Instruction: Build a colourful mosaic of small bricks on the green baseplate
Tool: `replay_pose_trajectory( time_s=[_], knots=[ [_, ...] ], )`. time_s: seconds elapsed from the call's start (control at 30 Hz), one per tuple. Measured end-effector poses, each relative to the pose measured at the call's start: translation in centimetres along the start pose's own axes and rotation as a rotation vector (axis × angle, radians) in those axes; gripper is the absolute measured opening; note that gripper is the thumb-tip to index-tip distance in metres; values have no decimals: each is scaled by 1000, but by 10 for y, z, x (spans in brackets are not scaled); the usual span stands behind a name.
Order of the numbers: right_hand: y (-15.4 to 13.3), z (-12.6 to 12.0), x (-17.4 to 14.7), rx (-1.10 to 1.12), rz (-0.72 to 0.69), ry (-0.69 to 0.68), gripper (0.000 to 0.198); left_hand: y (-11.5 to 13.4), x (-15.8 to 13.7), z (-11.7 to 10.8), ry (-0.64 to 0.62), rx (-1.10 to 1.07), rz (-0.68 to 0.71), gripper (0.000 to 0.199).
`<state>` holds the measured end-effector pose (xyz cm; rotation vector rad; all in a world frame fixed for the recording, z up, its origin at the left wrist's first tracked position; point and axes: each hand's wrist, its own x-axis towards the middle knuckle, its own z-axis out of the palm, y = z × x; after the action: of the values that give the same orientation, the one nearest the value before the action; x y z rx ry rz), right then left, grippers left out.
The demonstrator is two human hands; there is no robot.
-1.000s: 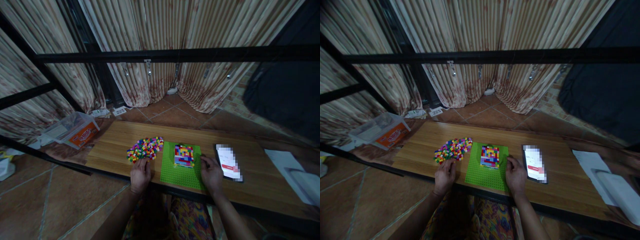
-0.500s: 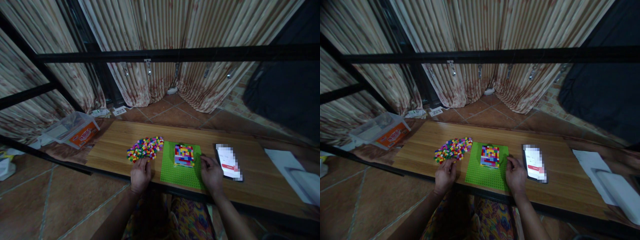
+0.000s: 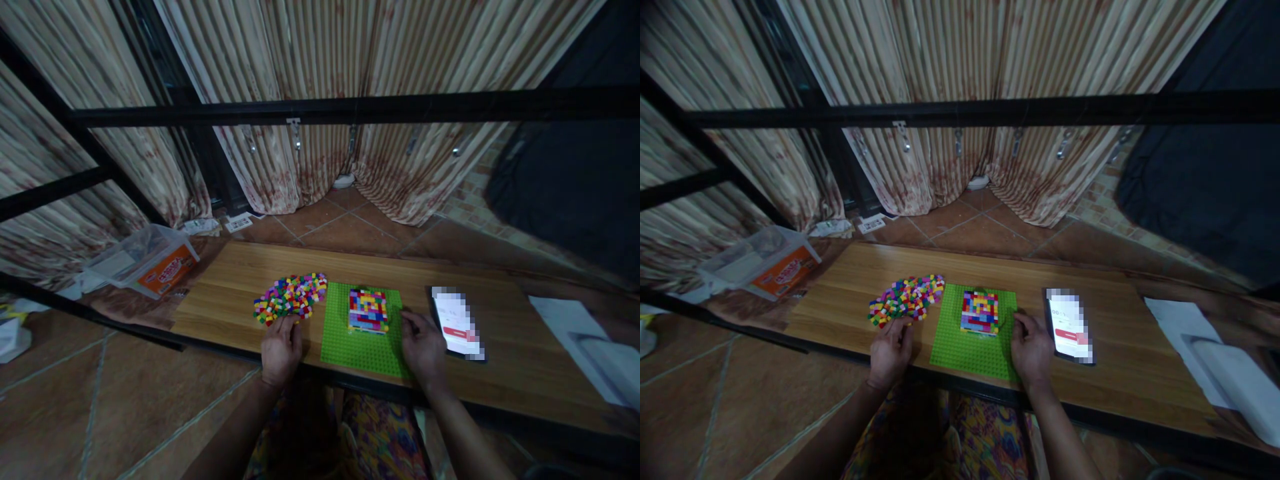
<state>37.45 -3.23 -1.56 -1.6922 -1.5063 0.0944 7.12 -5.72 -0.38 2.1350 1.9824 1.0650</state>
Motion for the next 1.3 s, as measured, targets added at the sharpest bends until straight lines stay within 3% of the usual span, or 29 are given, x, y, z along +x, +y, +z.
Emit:
replay_pose_trajectory(
  time_s=[0.67,1.03,1.3],
  knots=[
    [-3,-1,1,-1,-1,-3,33,1,1,-1,-13,-50,3,20],
    [-3,0,1,-1,21,-10,36,62,47,10,-157,-337,-4,20],
    [-3,0,1,22,44,-23,35,93,75,35,-136,-427,104,16]
  ],
)
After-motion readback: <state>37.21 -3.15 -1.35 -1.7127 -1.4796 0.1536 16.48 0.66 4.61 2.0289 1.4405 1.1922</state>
